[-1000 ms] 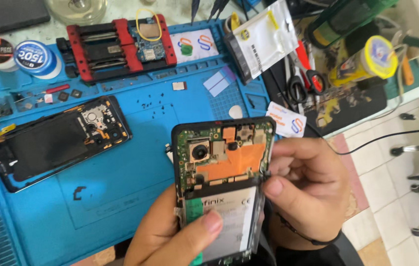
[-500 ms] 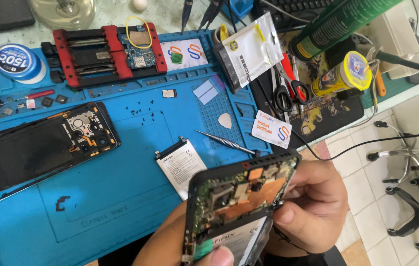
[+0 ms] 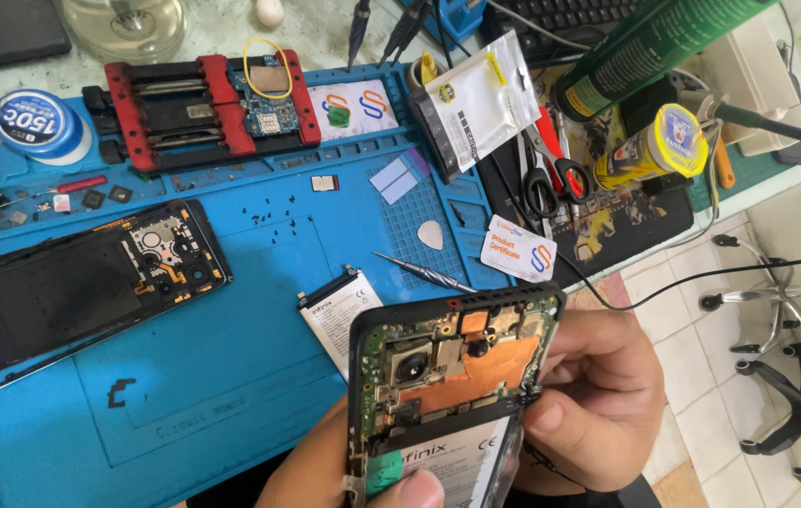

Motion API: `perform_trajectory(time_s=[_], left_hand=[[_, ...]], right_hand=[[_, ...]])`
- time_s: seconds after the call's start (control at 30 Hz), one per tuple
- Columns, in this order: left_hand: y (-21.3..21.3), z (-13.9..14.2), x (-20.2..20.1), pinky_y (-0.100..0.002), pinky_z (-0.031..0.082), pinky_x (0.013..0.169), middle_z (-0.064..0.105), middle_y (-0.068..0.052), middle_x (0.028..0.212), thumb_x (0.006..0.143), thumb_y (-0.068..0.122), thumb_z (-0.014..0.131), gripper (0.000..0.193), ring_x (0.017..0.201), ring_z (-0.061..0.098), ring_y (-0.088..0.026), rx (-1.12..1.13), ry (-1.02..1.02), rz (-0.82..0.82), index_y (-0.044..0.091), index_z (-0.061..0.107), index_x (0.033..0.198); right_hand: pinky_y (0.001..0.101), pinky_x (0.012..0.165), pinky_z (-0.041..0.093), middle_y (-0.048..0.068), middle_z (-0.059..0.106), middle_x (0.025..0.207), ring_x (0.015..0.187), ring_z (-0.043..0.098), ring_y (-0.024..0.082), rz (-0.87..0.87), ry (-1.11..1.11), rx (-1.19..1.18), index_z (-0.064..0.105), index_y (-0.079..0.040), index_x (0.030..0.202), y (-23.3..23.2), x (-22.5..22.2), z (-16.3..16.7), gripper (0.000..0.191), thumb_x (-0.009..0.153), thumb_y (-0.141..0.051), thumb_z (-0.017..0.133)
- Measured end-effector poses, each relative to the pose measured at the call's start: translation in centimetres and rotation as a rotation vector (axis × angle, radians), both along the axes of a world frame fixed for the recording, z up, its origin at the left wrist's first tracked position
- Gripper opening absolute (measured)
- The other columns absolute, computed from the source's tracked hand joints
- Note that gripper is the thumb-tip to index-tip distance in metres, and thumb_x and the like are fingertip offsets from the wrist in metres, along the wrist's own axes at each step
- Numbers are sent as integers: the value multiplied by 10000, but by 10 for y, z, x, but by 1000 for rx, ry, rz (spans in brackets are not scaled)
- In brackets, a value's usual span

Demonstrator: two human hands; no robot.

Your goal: The person holds a disassembled smartphone and repeatedly presses and adjusts a small black component on the motherboard near the camera module. The person rotates the phone to inspect different sides while continuing to press the component.

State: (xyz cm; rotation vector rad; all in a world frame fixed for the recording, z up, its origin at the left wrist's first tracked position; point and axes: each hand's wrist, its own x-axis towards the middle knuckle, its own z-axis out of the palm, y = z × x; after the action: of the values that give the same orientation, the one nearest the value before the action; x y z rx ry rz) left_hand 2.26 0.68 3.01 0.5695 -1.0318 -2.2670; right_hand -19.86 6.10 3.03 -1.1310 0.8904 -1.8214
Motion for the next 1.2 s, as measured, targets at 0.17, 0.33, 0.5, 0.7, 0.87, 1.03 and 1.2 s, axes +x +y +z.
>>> perform_trajectory(time_s=[0.17,0.33,0.5,0.7,0.87,1.03,1.2], left_hand=[[-2,0,0,-516,306,1177,487,-210,1534,951,331,713,771,1457,422,-338,-62,-46,-1,-10,401,1568],[-4,-2,0,-515,311,1189,472,-211,1541,955,330,707,768,1458,413,-338,-75,-53,-23,-15,397,1567],[0,-2,0,-516,295,1147,497,-217,1526,947,307,717,770,1449,437,-346,-14,-53,13,-16,401,1570],[0,-3,-1,-510,301,1194,519,-208,1521,932,243,728,756,1449,437,-335,35,-22,12,-8,411,1571],[2,-3,-2,-494,299,1194,540,-198,1510,921,195,722,730,1449,445,-319,38,-36,28,-5,437,1563],[3,-3,-3,-492,304,1194,541,-199,1510,920,188,723,730,1446,450,-321,60,-18,25,1,434,1564],[2,-3,-1,-488,292,1196,533,-194,1517,921,194,719,729,1452,439,-321,31,-43,16,1,440,1566]], right_hand=[[295,853,582,246,716,1077,919,724,201,-8,33,13,573,150,1216,0,-1,1,395,985,-45,827],[286,851,581,249,718,1079,919,724,192,-14,42,-17,575,152,1214,-1,-1,-1,386,987,-41,820],[280,853,581,243,713,1084,923,724,190,-33,59,-27,573,160,1220,-3,0,0,389,989,-40,813],[284,847,586,250,716,1077,918,727,197,-25,64,-13,575,164,1217,-4,-1,2,383,994,-41,809],[295,855,591,255,717,1078,924,729,203,-22,60,-9,576,152,1218,-3,-1,2,380,994,-46,811],[308,868,592,262,718,1075,936,732,218,-8,46,-6,576,152,1220,-3,-1,1,380,991,-39,812],[316,860,598,266,719,1083,933,737,221,-8,41,0,577,158,1218,-3,-1,0,383,985,-33,813]])
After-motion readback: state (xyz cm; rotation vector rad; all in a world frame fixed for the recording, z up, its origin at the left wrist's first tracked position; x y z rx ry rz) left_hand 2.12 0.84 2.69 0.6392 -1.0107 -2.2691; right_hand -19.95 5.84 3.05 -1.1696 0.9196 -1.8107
